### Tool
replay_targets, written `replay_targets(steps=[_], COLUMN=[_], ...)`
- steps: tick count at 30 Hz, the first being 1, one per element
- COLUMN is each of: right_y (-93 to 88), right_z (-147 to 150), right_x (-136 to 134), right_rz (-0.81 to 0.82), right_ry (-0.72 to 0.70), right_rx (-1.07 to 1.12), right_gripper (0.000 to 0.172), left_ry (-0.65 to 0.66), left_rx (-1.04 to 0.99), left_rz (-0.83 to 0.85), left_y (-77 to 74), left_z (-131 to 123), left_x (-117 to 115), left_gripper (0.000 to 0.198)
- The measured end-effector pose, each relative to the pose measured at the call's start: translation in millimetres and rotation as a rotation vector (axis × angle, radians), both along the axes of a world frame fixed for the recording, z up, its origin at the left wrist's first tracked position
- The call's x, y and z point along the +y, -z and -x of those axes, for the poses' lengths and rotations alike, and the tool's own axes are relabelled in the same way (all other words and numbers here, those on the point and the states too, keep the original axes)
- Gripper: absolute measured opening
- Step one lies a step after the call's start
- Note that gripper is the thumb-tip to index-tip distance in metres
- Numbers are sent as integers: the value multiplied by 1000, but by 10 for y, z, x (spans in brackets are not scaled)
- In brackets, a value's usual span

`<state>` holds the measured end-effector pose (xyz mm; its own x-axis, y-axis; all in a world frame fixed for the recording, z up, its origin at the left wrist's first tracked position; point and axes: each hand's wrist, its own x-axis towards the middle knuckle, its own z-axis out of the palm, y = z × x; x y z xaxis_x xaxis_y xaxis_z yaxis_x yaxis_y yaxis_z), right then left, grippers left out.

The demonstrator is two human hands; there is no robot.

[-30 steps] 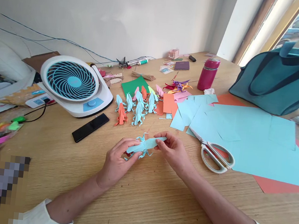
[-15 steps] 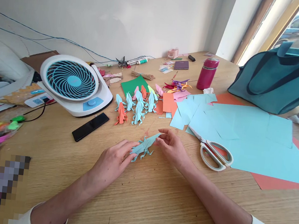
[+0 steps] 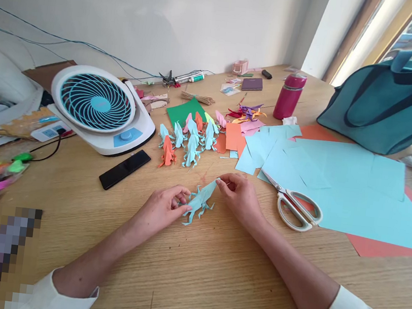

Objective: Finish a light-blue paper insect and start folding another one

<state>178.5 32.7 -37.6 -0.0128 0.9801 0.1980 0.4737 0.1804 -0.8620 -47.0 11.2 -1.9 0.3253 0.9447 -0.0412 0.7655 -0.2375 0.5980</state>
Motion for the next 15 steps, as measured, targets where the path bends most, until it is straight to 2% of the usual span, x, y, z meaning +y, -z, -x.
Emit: replay_targets(steps=[5, 15], right_y=[-12, -34], right_z=[52, 41], right_x=[-1, 41], right_rz=[18, 112], right_ry=[-4, -63], right_rx=[69, 275], right_gripper=[26, 27], left_ry=[2, -5], left_rx=[-39, 40], left_rz=[78, 91], left_y=[12, -43], left_z=[-59, -148], left_x=[-56, -157], left_gripper=[25, 21])
